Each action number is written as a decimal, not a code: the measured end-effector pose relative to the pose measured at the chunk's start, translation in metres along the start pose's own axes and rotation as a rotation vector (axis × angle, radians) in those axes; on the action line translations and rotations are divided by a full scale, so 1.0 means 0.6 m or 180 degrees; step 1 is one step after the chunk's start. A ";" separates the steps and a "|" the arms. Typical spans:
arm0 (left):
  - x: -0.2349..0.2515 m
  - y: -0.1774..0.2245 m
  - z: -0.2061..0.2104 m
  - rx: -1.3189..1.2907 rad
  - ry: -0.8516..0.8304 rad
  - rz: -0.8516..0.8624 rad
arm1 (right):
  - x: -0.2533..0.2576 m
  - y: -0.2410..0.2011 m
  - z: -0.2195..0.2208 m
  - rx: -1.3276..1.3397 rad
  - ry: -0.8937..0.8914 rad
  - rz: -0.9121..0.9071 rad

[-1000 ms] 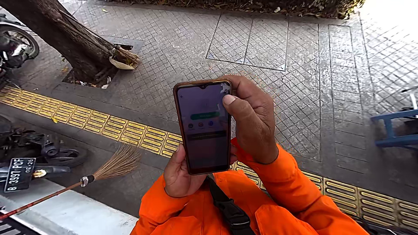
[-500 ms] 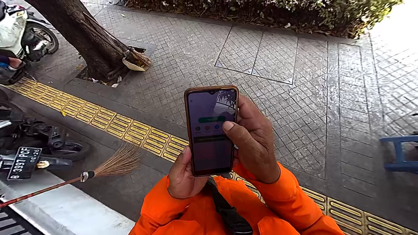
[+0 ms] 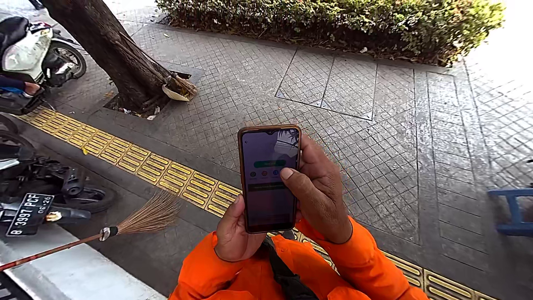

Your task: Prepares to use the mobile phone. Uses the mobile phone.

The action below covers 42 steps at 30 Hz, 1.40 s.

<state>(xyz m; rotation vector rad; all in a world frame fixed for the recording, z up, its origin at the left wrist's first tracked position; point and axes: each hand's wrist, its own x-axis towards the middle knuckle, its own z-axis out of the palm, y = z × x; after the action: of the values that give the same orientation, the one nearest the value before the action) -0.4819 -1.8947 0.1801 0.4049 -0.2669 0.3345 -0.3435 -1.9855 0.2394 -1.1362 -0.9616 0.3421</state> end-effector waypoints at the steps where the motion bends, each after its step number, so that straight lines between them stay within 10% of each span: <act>1: 0.001 -0.001 0.000 0.0012 0.0014 0.0004 | 0.000 0.000 0.000 0.0015 0.0006 -0.0004; 42: -0.010 -0.005 -0.007 0.0098 0.0003 0.0160 | -0.008 -0.001 0.013 0.0050 -0.0079 0.0144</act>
<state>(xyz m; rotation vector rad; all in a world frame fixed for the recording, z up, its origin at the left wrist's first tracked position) -0.4856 -1.8970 0.1735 0.4289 -0.2716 0.3884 -0.3524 -1.9844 0.2382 -1.1430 -0.9545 0.4003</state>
